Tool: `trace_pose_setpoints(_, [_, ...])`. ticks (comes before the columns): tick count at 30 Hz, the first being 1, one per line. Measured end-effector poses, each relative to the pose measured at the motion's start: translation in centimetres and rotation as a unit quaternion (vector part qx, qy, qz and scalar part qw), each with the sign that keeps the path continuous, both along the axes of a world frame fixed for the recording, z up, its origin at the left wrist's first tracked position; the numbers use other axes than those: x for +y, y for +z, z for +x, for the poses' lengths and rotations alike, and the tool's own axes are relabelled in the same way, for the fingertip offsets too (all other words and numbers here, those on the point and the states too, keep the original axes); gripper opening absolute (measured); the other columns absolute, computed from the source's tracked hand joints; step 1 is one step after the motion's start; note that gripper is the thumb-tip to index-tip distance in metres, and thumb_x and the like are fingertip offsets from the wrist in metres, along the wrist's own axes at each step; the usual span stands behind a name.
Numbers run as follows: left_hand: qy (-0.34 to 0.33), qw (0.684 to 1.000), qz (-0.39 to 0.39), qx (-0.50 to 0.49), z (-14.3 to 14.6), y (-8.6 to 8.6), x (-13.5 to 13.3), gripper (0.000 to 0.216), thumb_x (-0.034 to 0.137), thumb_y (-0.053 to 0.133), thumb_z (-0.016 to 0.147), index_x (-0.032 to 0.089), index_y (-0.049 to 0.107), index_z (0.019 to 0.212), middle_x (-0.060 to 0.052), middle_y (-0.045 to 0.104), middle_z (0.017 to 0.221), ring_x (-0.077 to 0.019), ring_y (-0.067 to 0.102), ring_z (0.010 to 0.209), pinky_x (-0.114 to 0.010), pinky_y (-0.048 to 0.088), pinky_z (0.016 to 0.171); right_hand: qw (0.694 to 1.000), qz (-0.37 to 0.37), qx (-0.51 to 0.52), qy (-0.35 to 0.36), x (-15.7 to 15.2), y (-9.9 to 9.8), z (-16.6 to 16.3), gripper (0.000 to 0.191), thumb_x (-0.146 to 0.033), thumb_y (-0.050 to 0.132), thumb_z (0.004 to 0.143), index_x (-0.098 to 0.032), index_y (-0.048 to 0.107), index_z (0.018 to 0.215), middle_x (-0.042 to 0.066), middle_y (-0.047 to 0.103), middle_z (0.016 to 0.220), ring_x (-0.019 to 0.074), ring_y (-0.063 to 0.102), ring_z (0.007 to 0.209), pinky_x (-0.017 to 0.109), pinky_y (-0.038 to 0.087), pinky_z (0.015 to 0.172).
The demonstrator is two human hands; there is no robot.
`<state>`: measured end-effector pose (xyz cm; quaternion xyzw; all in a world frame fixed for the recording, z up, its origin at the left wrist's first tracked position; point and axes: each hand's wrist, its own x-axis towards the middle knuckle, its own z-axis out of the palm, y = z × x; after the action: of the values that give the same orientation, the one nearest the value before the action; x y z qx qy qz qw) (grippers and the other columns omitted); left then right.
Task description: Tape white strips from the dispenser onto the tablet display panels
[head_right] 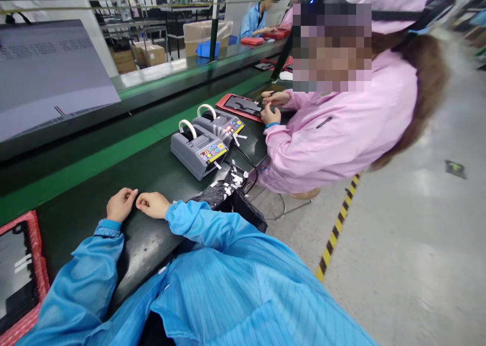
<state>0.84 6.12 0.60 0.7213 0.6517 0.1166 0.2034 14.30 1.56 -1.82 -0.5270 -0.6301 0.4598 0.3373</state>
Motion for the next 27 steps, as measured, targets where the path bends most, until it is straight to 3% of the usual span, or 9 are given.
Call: trace_pose_setpoints(27, [-0.006,1.0,0.021,-0.004,-0.21,-0.5,0.08,0.023,0.039,0.052,0.088,0.022,0.06,0.075,-0.002,0.071,0.076,-0.0185,0.065,0.077,-0.023,0.036,0.06,1.0,0.006,-0.006,-0.002,-0.19,0.14,0.02,0.013,-0.005,0.057,0.081,-0.016,0.055,0.074,-0.008,0.052,0.059,0.0043,0.046,0.056,0.017,0.036,0.064])
